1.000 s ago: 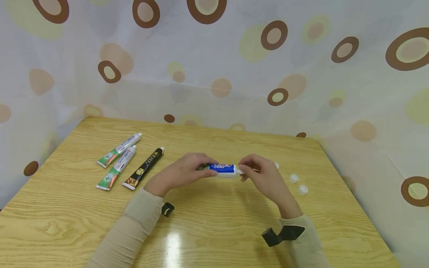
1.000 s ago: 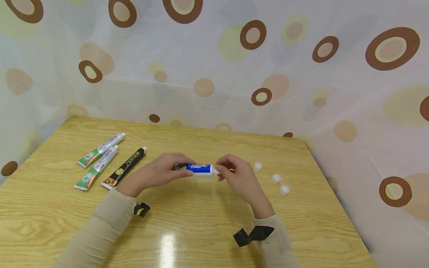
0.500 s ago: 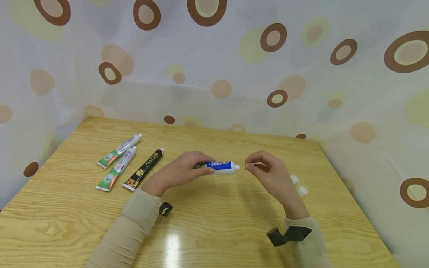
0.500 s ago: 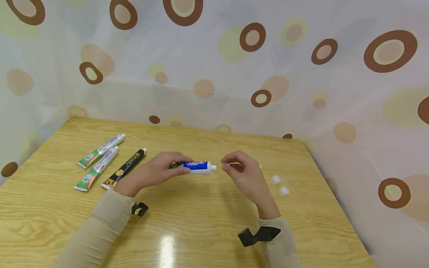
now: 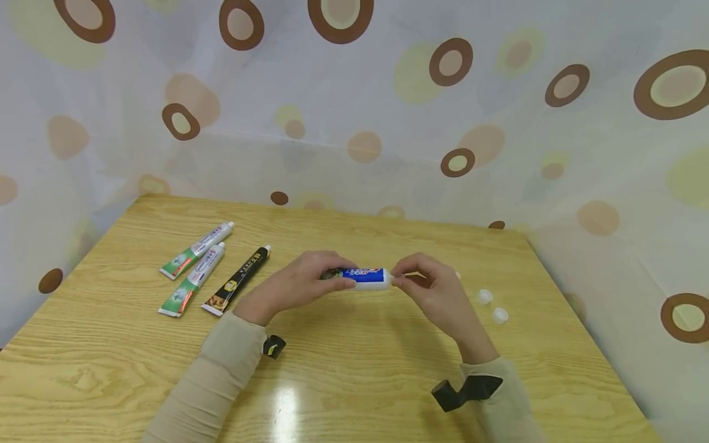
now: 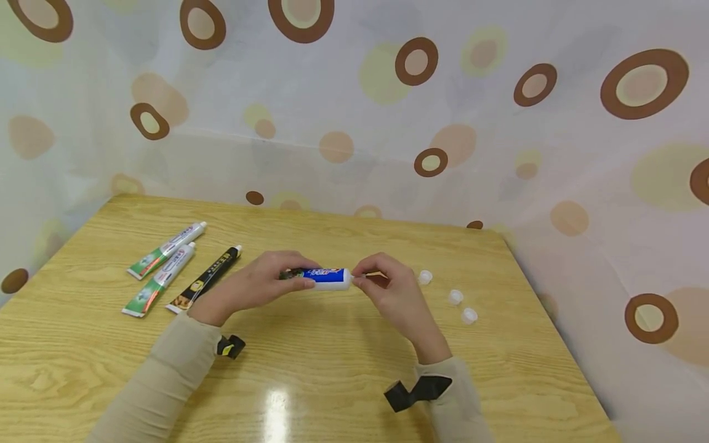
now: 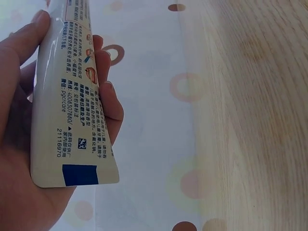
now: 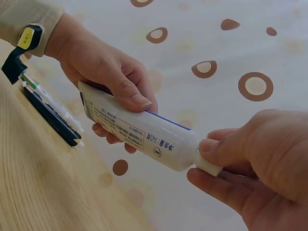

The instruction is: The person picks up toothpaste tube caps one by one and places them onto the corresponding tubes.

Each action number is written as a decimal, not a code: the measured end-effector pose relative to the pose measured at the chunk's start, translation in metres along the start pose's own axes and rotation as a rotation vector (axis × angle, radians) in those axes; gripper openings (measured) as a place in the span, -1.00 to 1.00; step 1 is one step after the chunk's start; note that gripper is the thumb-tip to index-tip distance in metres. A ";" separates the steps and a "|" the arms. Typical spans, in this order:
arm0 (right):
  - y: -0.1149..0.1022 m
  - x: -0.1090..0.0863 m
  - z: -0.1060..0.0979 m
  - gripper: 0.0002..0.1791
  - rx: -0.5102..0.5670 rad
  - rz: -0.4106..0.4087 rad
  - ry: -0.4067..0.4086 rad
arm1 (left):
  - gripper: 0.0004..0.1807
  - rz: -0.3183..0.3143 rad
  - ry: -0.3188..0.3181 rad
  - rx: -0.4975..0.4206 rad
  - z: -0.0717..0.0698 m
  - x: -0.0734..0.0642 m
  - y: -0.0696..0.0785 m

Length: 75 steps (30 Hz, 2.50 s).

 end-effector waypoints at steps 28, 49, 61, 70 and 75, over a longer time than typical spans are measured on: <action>0.004 -0.002 -0.003 -0.84 0.041 0.044 -0.081 | -0.56 0.011 -0.003 0.015 0.001 0.001 -0.003; 0.011 -0.005 0.001 -0.81 0.037 0.035 -0.123 | -0.54 -0.028 -0.119 0.082 0.018 0.007 -0.004; 0.011 -0.004 0.001 -0.81 0.033 0.035 -0.135 | -0.56 -0.035 -0.109 0.091 0.017 0.007 -0.005; 0.010 -0.004 0.001 -0.81 0.032 0.025 -0.140 | -0.55 -0.042 -0.096 0.088 0.015 0.006 -0.003; 0.009 -0.004 0.000 -0.81 0.031 0.027 -0.141 | -0.56 -0.044 -0.098 0.085 0.014 0.005 -0.002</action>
Point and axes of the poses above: each hand's wrist, its own x-axis towards the middle knuckle, its own z-axis out of the palm, y = z × x, the point moved 1 cm from there along x, towards the middle knuckle, and after that the axes turned 13 degrees about -z, right-handed, at the moved point
